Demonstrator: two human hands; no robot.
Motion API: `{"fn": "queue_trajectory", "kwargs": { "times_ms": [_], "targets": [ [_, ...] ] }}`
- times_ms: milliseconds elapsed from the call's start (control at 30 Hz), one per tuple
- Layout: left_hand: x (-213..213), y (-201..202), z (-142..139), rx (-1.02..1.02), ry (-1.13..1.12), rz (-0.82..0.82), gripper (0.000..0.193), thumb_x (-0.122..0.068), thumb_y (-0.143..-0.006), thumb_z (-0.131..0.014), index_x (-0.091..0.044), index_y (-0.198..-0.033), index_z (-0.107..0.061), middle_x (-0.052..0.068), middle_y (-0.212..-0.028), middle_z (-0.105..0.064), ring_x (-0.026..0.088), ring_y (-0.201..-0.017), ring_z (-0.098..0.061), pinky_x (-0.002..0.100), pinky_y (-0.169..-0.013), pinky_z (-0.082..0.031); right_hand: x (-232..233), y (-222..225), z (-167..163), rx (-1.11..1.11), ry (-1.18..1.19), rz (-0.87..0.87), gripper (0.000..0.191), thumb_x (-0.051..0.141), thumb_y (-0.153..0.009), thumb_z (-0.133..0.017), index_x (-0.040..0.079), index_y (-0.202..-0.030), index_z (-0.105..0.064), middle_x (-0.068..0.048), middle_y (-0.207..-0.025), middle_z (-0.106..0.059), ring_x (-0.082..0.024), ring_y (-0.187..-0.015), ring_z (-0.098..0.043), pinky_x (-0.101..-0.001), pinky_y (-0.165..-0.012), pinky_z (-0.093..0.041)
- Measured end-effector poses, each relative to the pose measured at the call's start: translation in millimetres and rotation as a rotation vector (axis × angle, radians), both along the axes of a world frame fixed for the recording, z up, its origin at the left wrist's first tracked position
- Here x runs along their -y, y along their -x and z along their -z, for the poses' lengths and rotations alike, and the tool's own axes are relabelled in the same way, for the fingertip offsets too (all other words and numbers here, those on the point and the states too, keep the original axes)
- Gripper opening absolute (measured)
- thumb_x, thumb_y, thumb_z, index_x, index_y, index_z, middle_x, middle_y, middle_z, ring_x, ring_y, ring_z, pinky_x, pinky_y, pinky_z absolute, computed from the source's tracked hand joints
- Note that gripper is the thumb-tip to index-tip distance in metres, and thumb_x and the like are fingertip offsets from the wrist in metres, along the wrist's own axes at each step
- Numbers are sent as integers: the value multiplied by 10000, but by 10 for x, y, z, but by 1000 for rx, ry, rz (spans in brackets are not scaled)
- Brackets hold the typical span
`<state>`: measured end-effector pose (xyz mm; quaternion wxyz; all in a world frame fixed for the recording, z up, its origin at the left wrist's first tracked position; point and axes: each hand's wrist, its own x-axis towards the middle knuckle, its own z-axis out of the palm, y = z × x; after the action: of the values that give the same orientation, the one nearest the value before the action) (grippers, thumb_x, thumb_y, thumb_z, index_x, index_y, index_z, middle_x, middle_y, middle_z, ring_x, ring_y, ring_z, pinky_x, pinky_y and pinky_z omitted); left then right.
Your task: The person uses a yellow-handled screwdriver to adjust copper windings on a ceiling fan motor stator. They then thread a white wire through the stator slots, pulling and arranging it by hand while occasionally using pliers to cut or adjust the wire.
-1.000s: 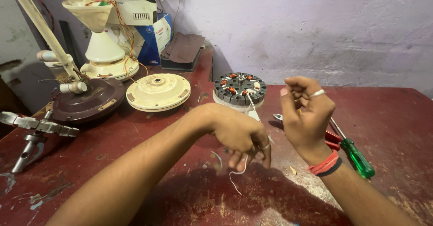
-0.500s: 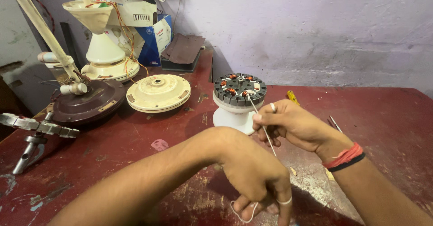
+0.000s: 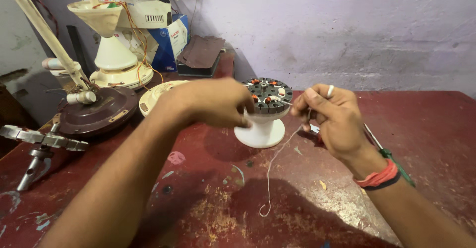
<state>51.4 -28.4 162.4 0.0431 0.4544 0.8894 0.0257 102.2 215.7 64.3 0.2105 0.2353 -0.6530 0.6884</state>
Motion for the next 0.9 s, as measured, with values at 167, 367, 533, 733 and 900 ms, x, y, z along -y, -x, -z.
{"fn": "queue_trajectory", "kwargs": {
  "times_ms": [167, 367, 533, 733, 900],
  "targets": [
    [-20, 441, 203, -39, -213, 38, 352, -249, -845, -712, -86, -1154, -757, 152, -1071, -765, 295, -977, -738, 388, -899, -547, 185, -2, 121, 161, -20, 72, 347, 229, -1075, -489, 45, -811, -620, -15, -599, -543, -78, -473, -463, -231, -414, -370],
    [-193, 696, 464, -46, -474, 79, 254, -202, -814, -769, -57, -1021, -788, 149, -943, -786, 253, -852, -756, 366, -809, -575, 384, -52, 193, 316, -340, 165, 354, 238, -1024, -556, 26, -750, -630, 14, -573, -505, -73, -480, -412, -264, -425, -347],
    [-274, 766, 585, 41, -625, 91, 220, -200, -811, -776, -90, -999, -802, 127, -859, -780, 221, -758, -747, 349, -735, -570, 459, -159, 35, 335, -640, 390, 396, 252, -984, -587, -3, -688, -654, -13, -530, -488, -94, -488, -400, -331, -466, -349],
    [-331, 737, 670, 26, -672, -21, 250, -327, -782, -782, -152, -956, -820, 97, -786, -768, 217, -721, -740, 340, -695, -562, 559, -354, -188, 284, -701, 490, 362, 234, -974, -591, -12, -723, -681, -27, -512, -502, -108, -489, -433, -357, -457, -371],
    [-360, 686, 707, -51, -673, -106, 301, -466, -745, -780, -239, -937, -832, 75, -812, -770, 231, -749, -736, 361, -714, -562, 574, -446, -256, 174, -821, 768, 247, 229, -962, -583, 37, -965, -739, -174, -528, -615, -255, -422, -561, -439, -475, -417]
  ]
}}
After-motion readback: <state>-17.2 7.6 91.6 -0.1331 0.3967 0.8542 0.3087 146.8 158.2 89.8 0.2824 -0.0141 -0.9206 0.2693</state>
